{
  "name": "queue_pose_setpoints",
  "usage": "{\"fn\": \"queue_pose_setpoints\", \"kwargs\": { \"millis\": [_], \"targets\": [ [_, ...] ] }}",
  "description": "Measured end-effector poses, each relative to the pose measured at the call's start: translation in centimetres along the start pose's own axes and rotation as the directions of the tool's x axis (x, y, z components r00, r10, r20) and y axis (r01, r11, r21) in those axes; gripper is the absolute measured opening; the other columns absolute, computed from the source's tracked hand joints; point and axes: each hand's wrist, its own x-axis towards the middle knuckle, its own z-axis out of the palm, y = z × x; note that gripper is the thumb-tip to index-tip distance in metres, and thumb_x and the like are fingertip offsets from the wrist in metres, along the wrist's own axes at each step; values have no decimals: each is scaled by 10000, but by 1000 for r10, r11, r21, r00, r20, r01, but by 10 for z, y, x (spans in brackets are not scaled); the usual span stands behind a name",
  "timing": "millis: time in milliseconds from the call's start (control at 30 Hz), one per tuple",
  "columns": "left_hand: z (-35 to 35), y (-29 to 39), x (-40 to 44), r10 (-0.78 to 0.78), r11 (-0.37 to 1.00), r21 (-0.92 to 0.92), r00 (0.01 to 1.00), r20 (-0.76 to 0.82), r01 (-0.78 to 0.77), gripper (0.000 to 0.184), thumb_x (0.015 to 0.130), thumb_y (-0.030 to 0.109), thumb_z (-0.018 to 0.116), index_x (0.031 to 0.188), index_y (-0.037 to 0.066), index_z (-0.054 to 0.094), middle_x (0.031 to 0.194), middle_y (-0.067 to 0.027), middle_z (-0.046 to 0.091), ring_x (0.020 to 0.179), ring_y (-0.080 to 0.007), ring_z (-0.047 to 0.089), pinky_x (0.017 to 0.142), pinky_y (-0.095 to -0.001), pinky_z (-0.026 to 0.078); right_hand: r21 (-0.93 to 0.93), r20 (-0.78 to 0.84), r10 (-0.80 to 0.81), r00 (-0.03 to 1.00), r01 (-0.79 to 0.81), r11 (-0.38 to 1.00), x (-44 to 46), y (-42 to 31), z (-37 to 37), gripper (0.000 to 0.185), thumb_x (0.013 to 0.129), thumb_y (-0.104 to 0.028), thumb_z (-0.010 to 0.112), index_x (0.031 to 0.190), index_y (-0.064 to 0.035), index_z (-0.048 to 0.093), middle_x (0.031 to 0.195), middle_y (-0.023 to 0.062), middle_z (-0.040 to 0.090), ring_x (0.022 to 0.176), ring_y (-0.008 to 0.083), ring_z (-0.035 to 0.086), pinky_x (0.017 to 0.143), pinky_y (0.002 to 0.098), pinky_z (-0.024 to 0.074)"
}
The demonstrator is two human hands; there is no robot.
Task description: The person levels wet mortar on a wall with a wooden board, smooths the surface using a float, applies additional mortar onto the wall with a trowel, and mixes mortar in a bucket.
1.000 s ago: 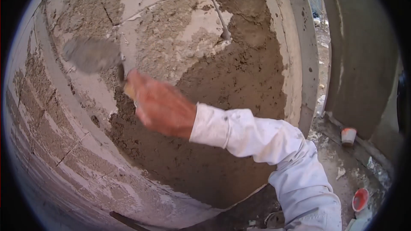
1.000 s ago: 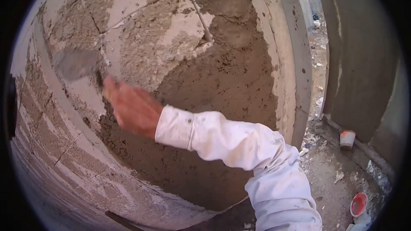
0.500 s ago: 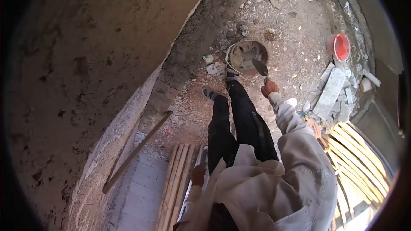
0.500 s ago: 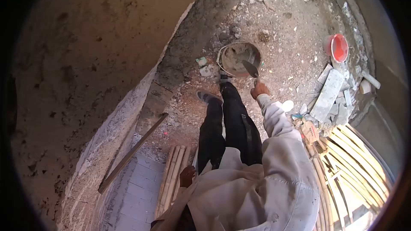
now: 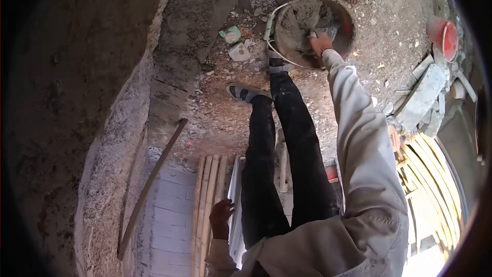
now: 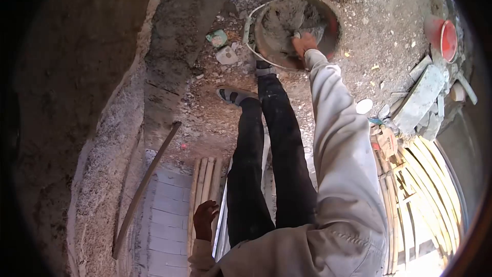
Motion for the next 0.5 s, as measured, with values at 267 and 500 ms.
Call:
{"fn": "queue_pose_setpoints", "kwargs": {
  "millis": [267,500],
  "targets": [
    [-29,-30,-17,88,981,171,996,18,-90,275,911,134,597,1168,36,604,1131,-71,650,1040,-199,640,859,-322,521,655,196,-110,975,-47,754,-80,17,-5,180,816,-161,572,919,-14,588,628,97,514,501,193,515,401,363,375],
    [-61,-3,-68,381,924,33,924,31,-382,241,898,55,601,1136,39,632,1097,-46,653,978,-157,638,803,-283,517,922,175,-249,952,-70,380,-262,-72,-121,194,847,-145,541,992,-16,543,623,52,493,459,156,462,405,308,374]
  ]
}}
